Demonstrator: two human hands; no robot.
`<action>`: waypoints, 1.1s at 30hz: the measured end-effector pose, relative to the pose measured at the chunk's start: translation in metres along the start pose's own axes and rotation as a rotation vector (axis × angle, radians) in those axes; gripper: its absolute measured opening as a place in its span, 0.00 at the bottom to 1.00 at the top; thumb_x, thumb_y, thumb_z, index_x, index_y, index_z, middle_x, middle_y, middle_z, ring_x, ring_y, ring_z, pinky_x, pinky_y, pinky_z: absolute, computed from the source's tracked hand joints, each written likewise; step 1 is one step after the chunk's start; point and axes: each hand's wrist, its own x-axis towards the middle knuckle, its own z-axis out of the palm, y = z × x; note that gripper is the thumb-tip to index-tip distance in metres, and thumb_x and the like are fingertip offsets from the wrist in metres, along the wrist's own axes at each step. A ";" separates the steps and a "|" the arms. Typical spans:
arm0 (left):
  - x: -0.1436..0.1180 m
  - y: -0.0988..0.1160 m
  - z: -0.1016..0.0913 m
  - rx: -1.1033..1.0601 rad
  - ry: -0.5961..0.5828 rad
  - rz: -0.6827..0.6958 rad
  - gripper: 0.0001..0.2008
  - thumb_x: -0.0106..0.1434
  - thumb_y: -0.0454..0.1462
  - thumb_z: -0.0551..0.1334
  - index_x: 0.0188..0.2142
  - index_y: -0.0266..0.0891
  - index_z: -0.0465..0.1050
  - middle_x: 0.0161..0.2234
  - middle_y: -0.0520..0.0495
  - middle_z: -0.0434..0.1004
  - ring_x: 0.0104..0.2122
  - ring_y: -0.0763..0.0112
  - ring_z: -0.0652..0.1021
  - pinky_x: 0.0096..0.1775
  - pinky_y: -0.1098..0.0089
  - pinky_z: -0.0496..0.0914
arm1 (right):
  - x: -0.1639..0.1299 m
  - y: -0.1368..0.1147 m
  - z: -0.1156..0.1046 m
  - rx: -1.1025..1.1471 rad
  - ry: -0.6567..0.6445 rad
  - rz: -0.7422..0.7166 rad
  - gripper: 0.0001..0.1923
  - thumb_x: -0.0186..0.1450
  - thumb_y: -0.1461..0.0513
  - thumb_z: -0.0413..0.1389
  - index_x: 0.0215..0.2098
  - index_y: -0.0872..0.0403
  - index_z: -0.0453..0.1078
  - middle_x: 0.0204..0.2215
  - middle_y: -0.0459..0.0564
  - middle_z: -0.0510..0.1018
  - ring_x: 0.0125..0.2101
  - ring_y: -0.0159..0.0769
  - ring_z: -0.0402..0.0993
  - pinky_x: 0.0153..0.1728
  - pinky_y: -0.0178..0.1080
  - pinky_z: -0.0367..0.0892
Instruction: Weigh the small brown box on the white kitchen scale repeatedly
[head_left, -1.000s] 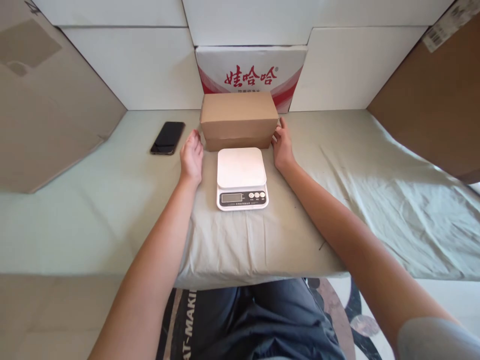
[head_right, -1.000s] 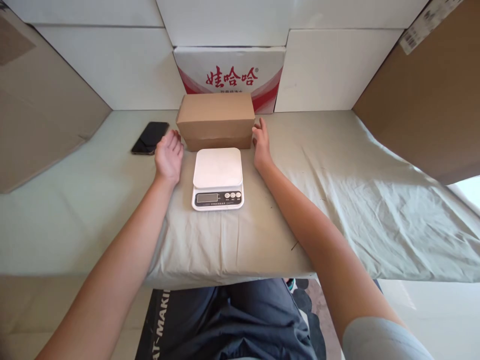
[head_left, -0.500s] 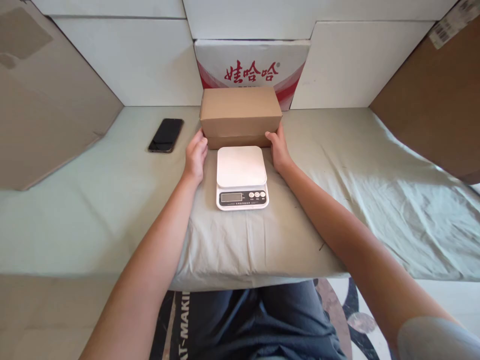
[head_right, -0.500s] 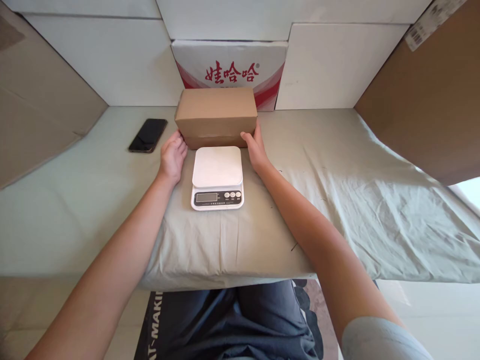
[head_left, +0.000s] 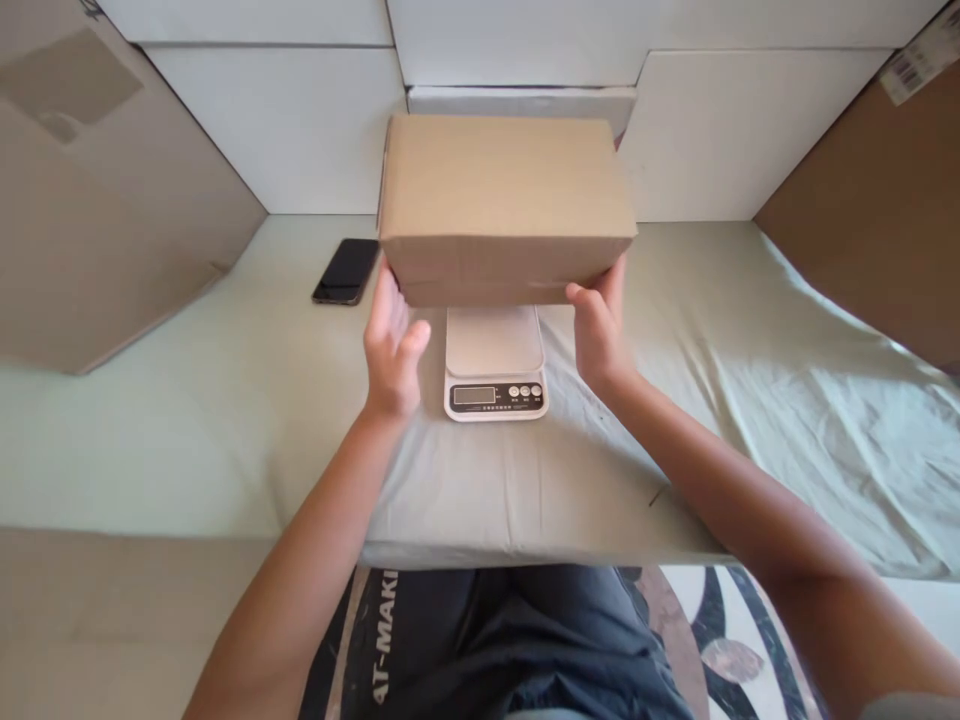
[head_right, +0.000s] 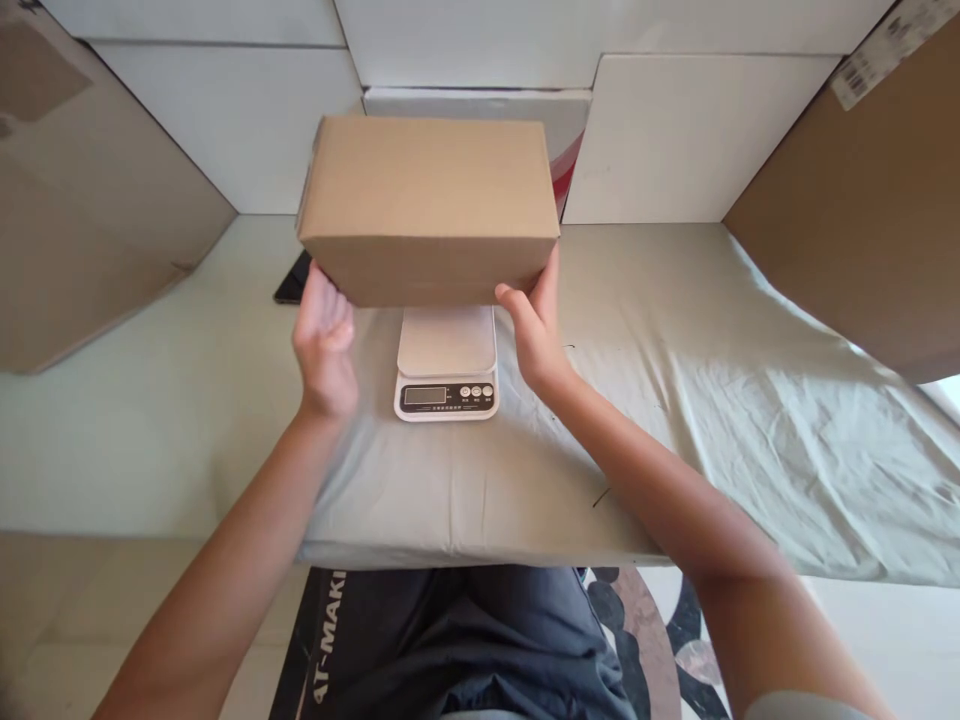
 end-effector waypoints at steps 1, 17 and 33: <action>-0.013 0.007 0.000 0.005 0.026 -0.020 0.34 0.68 0.53 0.67 0.71 0.52 0.68 0.76 0.53 0.61 0.78 0.49 0.55 0.78 0.52 0.53 | -0.012 -0.008 -0.001 0.001 0.004 -0.005 0.36 0.64 0.42 0.56 0.69 0.35 0.57 0.70 0.44 0.67 0.76 0.54 0.57 0.79 0.59 0.55; -0.070 -0.011 -0.008 0.128 0.066 -0.052 0.39 0.67 0.50 0.67 0.75 0.50 0.61 0.77 0.45 0.59 0.77 0.46 0.59 0.77 0.50 0.54 | -0.070 -0.015 -0.010 0.077 -0.044 0.111 0.32 0.66 0.50 0.56 0.67 0.40 0.58 0.64 0.50 0.73 0.71 0.51 0.62 0.79 0.60 0.53; -0.069 -0.007 -0.003 0.122 0.070 -0.112 0.38 0.68 0.47 0.66 0.75 0.47 0.61 0.76 0.44 0.61 0.76 0.46 0.61 0.76 0.50 0.57 | -0.064 -0.016 -0.011 0.087 -0.047 0.146 0.32 0.66 0.49 0.56 0.67 0.42 0.59 0.67 0.51 0.72 0.72 0.51 0.61 0.77 0.59 0.58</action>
